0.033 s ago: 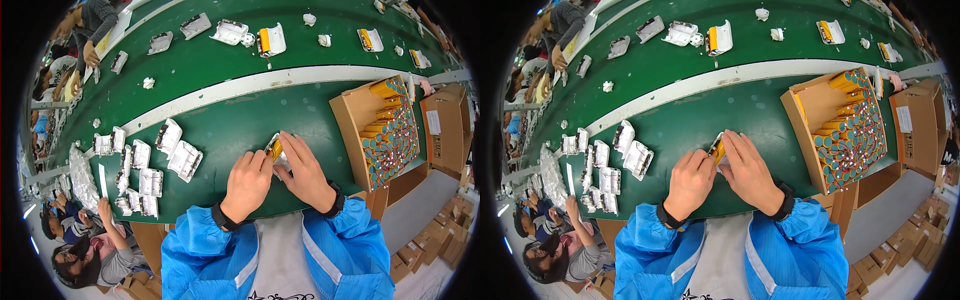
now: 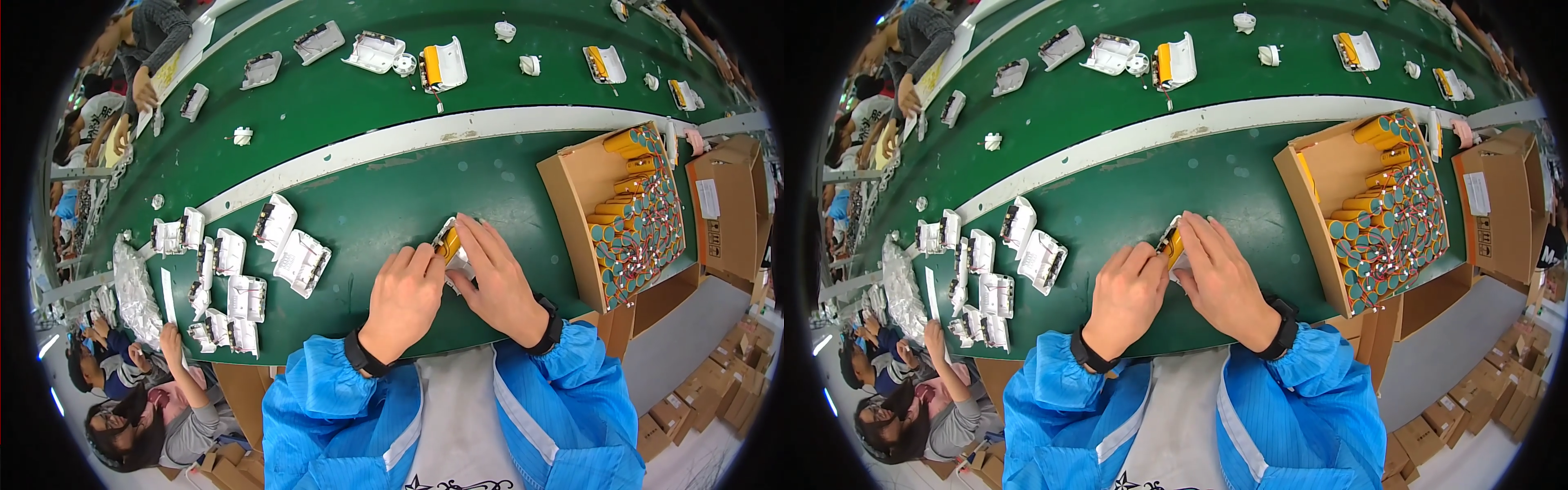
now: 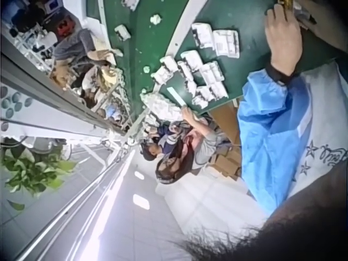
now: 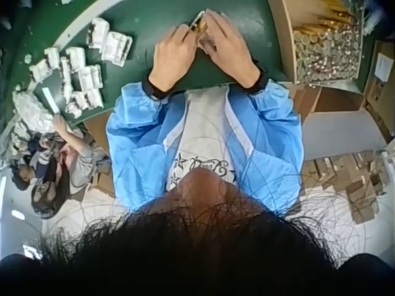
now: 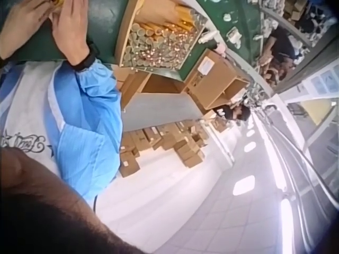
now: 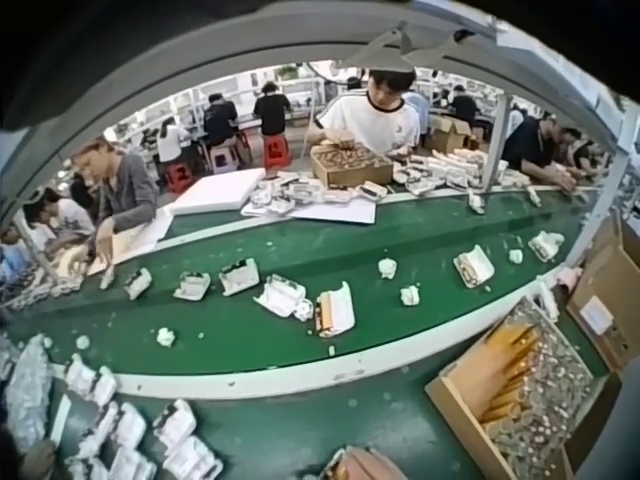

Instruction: The person picks up a battery from a box, inserts it into a white plastic housing, and uses a small tool to press the wires into place. They then set the assembled unit on the green workbench and reach for another battery.

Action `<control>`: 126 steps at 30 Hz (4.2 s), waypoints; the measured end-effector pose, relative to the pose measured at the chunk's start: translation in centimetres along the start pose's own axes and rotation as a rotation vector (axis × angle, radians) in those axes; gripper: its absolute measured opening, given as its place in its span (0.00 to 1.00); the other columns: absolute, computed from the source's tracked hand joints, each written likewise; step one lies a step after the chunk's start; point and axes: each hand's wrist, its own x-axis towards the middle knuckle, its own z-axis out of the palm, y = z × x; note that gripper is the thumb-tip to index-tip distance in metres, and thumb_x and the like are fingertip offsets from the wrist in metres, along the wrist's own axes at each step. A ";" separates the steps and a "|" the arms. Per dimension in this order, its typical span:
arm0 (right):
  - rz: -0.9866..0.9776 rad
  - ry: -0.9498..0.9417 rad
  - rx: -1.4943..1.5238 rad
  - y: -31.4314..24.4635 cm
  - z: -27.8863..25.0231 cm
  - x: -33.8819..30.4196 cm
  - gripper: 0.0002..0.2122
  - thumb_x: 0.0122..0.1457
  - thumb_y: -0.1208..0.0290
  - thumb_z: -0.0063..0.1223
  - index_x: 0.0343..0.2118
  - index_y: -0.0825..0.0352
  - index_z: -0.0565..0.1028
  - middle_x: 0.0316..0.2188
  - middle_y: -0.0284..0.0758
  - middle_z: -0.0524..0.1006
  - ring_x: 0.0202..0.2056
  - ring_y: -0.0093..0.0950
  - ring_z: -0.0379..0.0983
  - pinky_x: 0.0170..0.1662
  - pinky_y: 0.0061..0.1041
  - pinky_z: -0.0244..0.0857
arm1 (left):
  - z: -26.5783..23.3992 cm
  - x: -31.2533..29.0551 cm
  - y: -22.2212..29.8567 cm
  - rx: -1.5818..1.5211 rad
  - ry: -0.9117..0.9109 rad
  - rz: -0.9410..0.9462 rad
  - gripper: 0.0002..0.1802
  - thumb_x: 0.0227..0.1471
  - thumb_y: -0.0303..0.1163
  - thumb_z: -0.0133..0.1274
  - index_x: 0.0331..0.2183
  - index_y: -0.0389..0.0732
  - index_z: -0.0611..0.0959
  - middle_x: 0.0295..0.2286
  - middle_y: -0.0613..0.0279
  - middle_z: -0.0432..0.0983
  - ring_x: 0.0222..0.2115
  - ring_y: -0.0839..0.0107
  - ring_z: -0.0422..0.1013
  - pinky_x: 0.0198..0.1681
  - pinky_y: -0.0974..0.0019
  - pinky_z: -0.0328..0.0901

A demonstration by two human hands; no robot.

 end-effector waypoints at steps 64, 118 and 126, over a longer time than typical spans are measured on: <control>0.078 -0.060 0.183 0.9 1.0 -1.6 0.09 0.55 0.79 0.55 0.37 0.64 0.69 0.40 0.35 0.73 0.44 0.36 0.65 0.54 0.36 0.50 | 1.6 -2.8 -0.2 -0.528 -0.083 -0.262 0.32 0.37 0.32 0.72 0.45 0.33 0.78 0.42 0.49 0.73 0.44 0.49 0.70 0.46 0.55 0.67; 0.394 0.532 1.227 3.5 -18.9 -3.2 0.16 0.70 0.58 0.44 0.41 0.69 0.73 0.39 0.41 0.79 0.42 0.35 0.78 0.42 0.34 0.76 | 2.9 28.2 -11.0 0.541 0.244 0.339 0.11 0.42 0.29 0.61 0.33 0.46 0.86 0.40 0.59 0.72 0.48 0.57 0.64 0.48 0.52 0.59; 0.512 0.273 1.139 2.3 -11.2 -4.8 0.16 0.64 0.73 0.55 0.21 0.63 0.63 0.25 0.37 0.75 0.30 0.31 0.78 0.32 0.26 0.72 | -4.0 14.9 -3.1 0.307 0.051 0.364 0.10 0.40 0.29 0.60 0.31 0.44 0.85 0.40 0.59 0.71 0.46 0.58 0.64 0.46 0.51 0.58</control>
